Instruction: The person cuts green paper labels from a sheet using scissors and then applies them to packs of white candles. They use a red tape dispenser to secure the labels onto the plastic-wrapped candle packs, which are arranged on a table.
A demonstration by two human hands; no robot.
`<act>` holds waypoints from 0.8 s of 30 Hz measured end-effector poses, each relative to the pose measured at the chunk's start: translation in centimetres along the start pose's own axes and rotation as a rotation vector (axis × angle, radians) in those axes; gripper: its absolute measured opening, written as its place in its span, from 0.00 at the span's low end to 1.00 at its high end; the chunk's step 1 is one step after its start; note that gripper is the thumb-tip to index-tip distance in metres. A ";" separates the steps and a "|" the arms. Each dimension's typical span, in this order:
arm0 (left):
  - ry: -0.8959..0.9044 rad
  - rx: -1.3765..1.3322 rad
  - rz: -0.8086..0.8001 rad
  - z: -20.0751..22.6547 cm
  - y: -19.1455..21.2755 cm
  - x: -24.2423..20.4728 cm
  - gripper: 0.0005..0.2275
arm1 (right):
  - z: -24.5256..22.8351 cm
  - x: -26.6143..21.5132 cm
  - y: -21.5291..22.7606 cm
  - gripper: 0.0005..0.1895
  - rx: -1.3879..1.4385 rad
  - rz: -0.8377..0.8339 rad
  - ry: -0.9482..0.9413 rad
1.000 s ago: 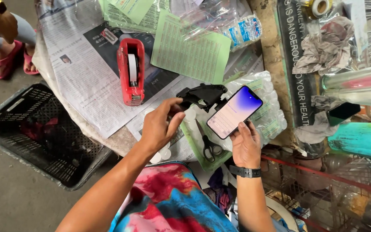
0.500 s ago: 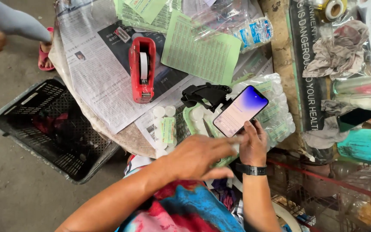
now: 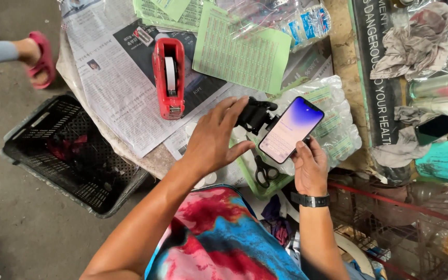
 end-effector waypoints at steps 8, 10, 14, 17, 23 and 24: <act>0.077 0.021 -0.274 -0.5 -3.4 3.7 0.25 | -7.2 -3.2 -7.6 0.19 -0.037 -0.044 0.013; 0.138 0.105 -0.227 -2.2 -4.3 4.6 0.18 | -8.2 -2.4 -8.7 0.18 -0.016 -0.069 0.031; 0.179 0.161 -0.208 -5.0 -6.2 8.3 0.14 | -7.9 0.9 -10.4 0.23 0.035 -0.204 -0.049; 0.209 0.192 -0.216 -5.8 -6.9 11.8 0.12 | -7.7 3.0 -10.4 0.28 0.040 -0.252 -0.069; 0.218 0.323 -0.237 -10.8 -13.0 15.6 0.08 | -10.0 2.2 -4.9 0.26 0.045 -0.314 0.015; 0.240 0.340 -0.227 -11.8 -14.0 16.0 0.08 | -9.9 2.1 -3.3 0.24 0.069 -0.279 0.001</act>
Point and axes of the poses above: each hand's wrist, its own x-axis towards the middle knuckle, its own y-axis out of the back of the hand, z = x × y, the point moved 10 cm from there along x, towards the middle knuckle, and after that the axes turned 15 degrees about z, right-handed, at the moved point
